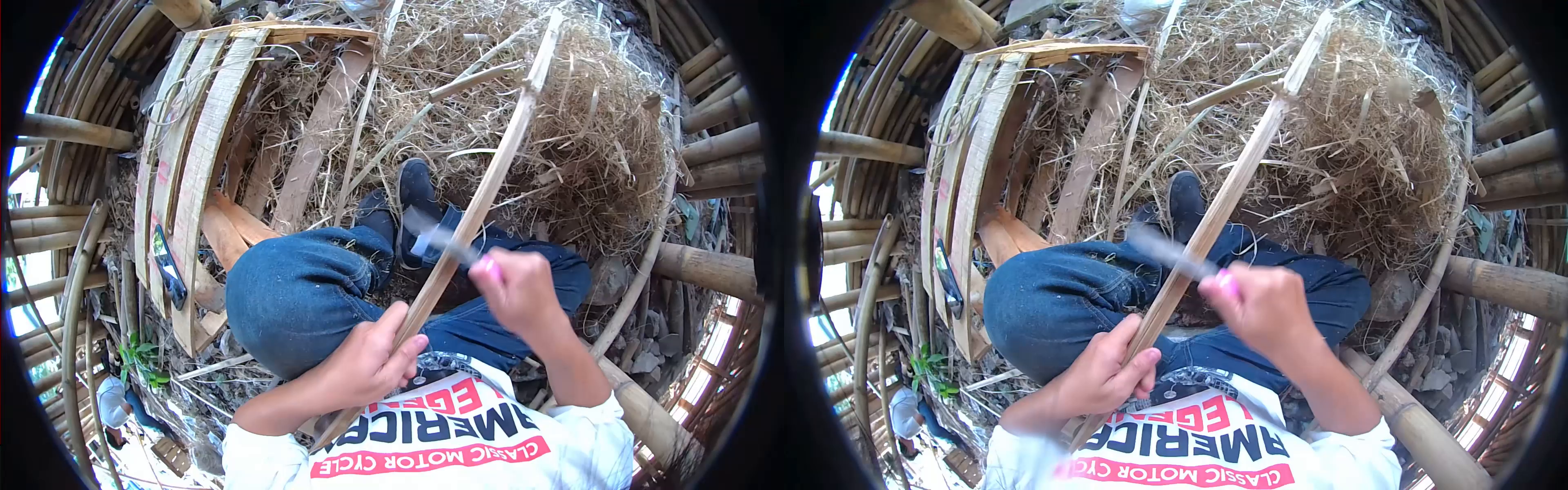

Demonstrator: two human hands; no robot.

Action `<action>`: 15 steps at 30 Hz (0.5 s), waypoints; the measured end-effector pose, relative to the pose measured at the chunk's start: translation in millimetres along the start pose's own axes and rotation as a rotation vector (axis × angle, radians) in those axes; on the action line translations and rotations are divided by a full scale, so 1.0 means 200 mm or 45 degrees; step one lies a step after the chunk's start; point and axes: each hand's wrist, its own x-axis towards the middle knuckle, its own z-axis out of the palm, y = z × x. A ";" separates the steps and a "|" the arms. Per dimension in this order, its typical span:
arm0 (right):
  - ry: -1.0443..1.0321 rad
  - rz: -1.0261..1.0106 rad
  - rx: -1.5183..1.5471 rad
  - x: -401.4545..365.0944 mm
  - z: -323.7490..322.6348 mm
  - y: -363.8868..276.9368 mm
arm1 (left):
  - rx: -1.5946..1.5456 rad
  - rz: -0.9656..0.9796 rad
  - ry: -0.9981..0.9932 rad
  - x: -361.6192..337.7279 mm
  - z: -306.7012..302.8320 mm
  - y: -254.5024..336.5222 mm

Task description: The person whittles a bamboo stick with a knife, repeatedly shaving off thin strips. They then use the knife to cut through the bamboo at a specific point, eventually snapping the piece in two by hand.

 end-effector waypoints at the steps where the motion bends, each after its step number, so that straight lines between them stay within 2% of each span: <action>1: 0.093 0.122 -0.027 0.03 -0.02 0.04 | -0.072 -0.024 -0.001 0.00 0.01 -0.01; 3: 0.061 0.199 -0.073 0.05 -0.08 0.04 | -0.155 -0.041 0.001 0.01 0.01 -0.02; 5: 0.017 0.113 -0.008 0.01 -0.07 -0.03 | -0.128 0.136 -0.045 0.01 0.00 -0.02; 7: -0.050 0.069 -0.063 -0.01 -0.04 -0.08 | -0.057 0.218 0.009 0.02 0.01 -0.03; 9: -0.032 0.028 -0.142 -0.02 -0.01 -0.10 | 0.146 0.305 0.174 0.03 0.02 -0.03; 13: -0.036 0.056 -0.269 0.01 -0.02 -0.11 | 0.304 0.225 0.204 0.02 0.04 -0.07; 15: -0.082 0.203 -0.323 0.05 -0.07 -0.07 | 0.471 0.288 0.234 0.03 0.04 -0.11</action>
